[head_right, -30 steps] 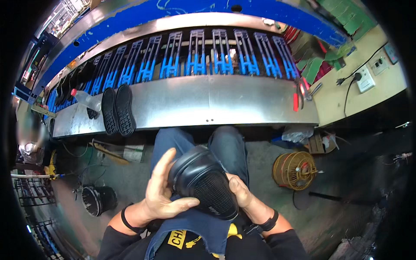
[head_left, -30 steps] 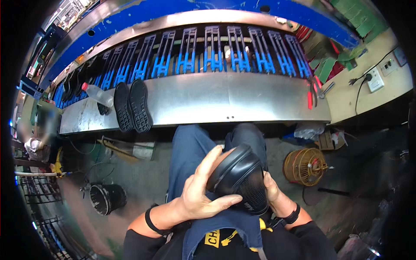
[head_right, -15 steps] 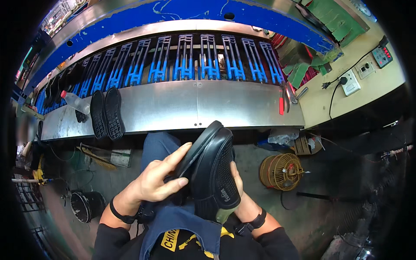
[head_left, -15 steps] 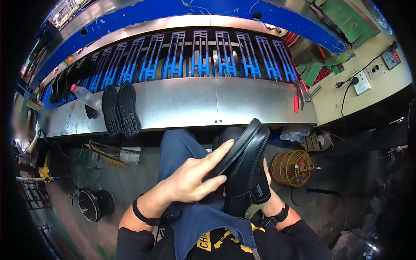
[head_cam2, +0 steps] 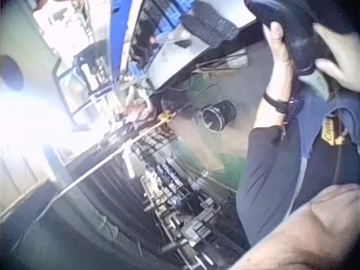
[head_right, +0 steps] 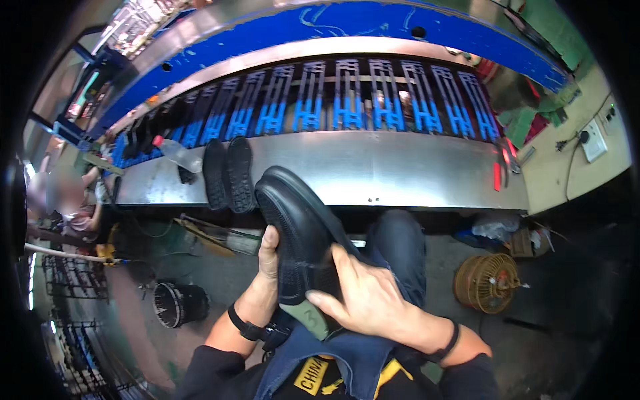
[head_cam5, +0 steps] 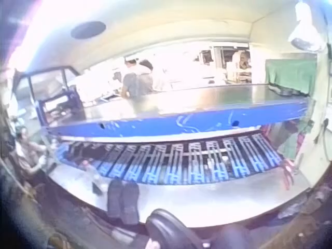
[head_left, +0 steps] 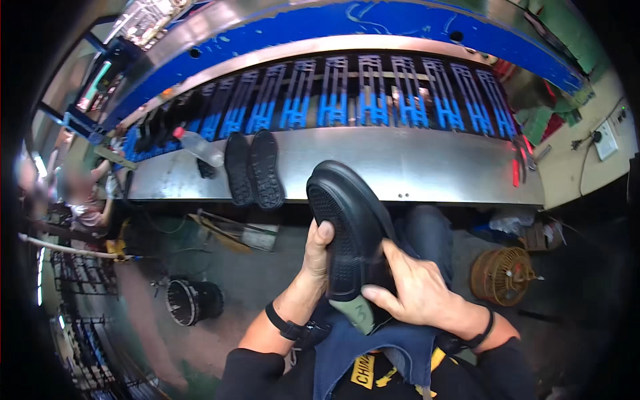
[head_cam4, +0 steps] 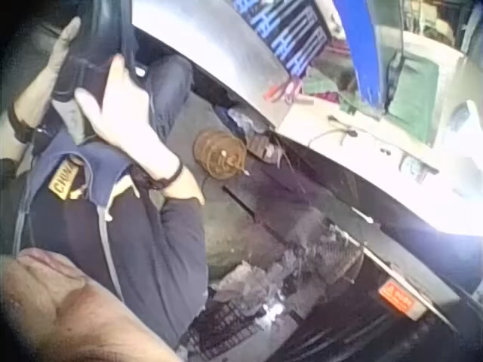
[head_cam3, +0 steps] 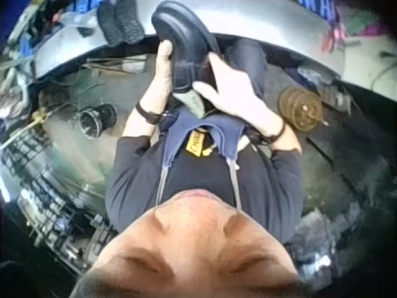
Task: Inspecting and cleaning shoe soles and uppers at a manufacturing workstation.
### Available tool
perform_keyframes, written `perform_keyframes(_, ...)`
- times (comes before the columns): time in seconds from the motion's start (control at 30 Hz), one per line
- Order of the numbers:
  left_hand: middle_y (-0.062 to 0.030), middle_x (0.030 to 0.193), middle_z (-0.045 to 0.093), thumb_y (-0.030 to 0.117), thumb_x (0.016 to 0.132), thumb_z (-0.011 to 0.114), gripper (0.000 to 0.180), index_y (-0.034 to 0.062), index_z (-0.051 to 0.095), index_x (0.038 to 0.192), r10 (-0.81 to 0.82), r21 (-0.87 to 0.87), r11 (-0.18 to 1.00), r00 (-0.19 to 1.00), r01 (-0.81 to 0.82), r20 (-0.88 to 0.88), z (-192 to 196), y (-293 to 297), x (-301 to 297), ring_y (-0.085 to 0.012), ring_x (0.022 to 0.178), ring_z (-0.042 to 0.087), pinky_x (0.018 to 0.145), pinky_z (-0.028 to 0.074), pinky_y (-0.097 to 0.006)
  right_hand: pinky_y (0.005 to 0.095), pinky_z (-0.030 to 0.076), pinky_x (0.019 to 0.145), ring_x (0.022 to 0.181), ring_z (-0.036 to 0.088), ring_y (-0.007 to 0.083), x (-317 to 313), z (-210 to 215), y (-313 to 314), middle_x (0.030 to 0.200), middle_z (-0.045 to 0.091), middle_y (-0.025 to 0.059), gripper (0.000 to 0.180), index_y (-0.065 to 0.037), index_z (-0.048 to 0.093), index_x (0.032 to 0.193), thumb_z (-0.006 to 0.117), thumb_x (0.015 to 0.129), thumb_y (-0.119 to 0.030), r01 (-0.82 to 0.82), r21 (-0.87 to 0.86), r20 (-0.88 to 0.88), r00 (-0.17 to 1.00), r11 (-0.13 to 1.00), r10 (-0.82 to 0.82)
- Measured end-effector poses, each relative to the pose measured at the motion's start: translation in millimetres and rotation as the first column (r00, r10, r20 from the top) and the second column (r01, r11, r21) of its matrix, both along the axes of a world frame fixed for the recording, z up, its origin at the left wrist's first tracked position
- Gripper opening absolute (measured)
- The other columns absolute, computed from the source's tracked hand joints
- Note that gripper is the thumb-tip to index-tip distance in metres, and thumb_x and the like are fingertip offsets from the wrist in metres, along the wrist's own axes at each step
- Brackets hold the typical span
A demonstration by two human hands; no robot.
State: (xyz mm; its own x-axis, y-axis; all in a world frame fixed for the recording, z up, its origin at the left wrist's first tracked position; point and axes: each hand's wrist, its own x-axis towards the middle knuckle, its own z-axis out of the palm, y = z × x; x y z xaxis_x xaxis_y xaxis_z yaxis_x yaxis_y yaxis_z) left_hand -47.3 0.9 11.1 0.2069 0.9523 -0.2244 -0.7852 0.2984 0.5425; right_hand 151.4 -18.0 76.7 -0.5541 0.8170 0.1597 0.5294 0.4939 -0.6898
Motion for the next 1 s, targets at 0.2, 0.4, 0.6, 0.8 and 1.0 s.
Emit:
perform_keyframes(0.2, -0.0119, 0.119, 0.065, 0.068, 0.080, 0.066, 0.081, 0.0090, 0.053, 0.134, -0.097, 0.102, 0.991, 0.993, 0.089, 0.071, 1.5, -18.6, -15.0, -0.0288, 0.108, 0.067, 0.096, 0.057, -0.044, 0.0340, 0.050, 0.050, 0.051, 0.061, 0.0250, -4.5, 13.3, 62.0, 0.059, 0.058, 0.0064, 0.058, 0.001, 0.052, 0.120, 0.078, 0.082, -0.035, -0.124, -0.034, -0.147, 0.982, 0.992, 0.117)
perform_keyframes(0.4, -0.0142, 0.125, 0.061, 0.064, 0.074, 0.075, 0.091, 0.0031, 0.049, 0.136, -0.125, 0.155, 0.981, 0.992, 0.121, 0.015, -10.2, -21.7, -14.1, -0.0280, 0.114, 0.063, 0.100, 0.053, -0.042, 0.0318, 0.045, 0.050, 0.050, 0.058, 0.0210, -14.9, 27.6, 79.0, 0.063, 0.055, 0.0063, 0.065, 0.002, 0.043, 0.130, 0.077, 0.085, -0.031, -0.383, -0.039, -0.222, 0.904, 0.923, 0.366)
perform_keyframes(0.6, -0.0158, 0.134, 0.048, 0.039, 0.074, 0.083, 0.105, 0.0021, 0.021, 0.150, 0.258, 0.457, 0.889, 0.857, -0.030, -0.445, 40.5, -0.9, -9.1, -0.0260, 0.124, 0.052, 0.107, 0.042, -0.042, 0.0399, 0.047, 0.050, 0.054, 0.062, 0.0340, -6.2, 40.0, 73.7, 0.061, 0.056, 0.0121, 0.054, 0.003, 0.040, 0.131, 0.065, 0.085, -0.010, -0.383, -0.001, -0.081, 0.921, 0.924, 0.381)
perform_keyframes(0.8, -0.0179, 0.129, 0.049, 0.036, 0.077, 0.077, 0.094, 0.0007, 0.025, 0.147, 0.227, 0.442, 0.892, 0.750, 0.096, -0.622, 44.7, 2.1, -7.9, -0.0258, 0.119, 0.053, 0.105, 0.042, -0.041, 0.0386, 0.046, 0.058, 0.057, 0.059, 0.0294, 4.4, 13.0, 86.3, 0.066, 0.058, 0.0131, 0.041, 0.001, 0.046, 0.123, 0.054, 0.084, -0.007, -0.493, -0.140, -0.457, 0.801, 0.858, 0.386)
perform_keyframes(1.0, -0.0172, 0.128, 0.050, 0.034, 0.078, 0.073, 0.089, 0.0010, 0.027, 0.146, 0.189, 0.385, 0.918, 0.744, 0.099, -0.641, 32.9, 4.2, -3.7, -0.0244, 0.116, 0.054, 0.104, 0.043, -0.040, 0.0450, 0.046, 0.048, 0.052, 0.061, 0.0377, -4.4, 7.8, 75.2, 0.059, 0.057, 0.0178, 0.045, 0.009, 0.045, 0.114, 0.061, 0.080, -0.015, -0.374, 0.086, -0.273, 0.883, 0.924, 0.382)
